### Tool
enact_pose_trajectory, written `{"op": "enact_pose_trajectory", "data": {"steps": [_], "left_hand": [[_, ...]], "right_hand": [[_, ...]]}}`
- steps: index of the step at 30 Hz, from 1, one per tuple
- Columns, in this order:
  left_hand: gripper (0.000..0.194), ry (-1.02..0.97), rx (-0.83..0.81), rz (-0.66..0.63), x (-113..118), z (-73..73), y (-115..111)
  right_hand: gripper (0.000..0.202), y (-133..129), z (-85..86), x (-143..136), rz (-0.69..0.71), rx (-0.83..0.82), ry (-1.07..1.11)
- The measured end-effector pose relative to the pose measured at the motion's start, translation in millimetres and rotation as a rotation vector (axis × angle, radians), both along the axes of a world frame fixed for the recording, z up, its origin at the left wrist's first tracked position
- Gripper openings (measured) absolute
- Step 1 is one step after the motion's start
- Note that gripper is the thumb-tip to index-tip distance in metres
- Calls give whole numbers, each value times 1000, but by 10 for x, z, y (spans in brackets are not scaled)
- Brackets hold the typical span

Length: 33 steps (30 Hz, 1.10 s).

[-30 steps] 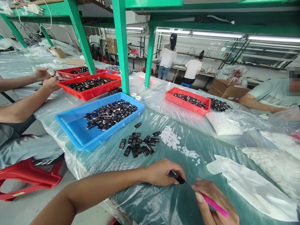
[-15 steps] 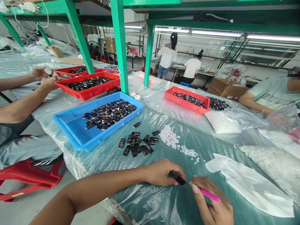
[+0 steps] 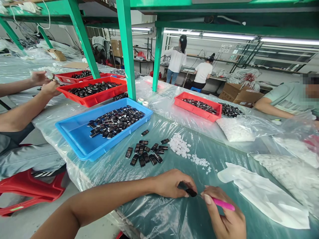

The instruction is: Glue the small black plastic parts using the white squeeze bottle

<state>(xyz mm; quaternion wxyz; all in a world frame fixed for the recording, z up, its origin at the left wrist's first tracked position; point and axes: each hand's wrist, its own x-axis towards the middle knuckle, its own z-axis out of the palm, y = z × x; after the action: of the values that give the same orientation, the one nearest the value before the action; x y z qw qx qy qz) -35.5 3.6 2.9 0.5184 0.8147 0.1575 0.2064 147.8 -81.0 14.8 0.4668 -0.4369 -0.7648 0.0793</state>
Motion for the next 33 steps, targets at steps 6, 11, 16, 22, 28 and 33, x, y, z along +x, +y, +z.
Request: {"op": "enact_pose_trajectory", "data": {"steps": [6,11,16,22,28,33], "left_hand": [[27,6,-2,-13,7,6,-2],[27,16,-10,-4,8,11,-13],[27,11,-12,-16,-4,21,-20],[27,0,10,6,-21,48,-18],[28,19,14,17,-17,59,-25],[27,12,9,7,-7,59,-29]], "right_hand": [[15,1,-3,2,-6,-41,44],[22,0,-21,24,8,7,45],[22,-6,-1,19,37,27,-2],[20,-17,30,-1,-5,67,-40],[21,-7,11,3,50,23,-55],[20,-18,13,4,49,22,-53]]}}
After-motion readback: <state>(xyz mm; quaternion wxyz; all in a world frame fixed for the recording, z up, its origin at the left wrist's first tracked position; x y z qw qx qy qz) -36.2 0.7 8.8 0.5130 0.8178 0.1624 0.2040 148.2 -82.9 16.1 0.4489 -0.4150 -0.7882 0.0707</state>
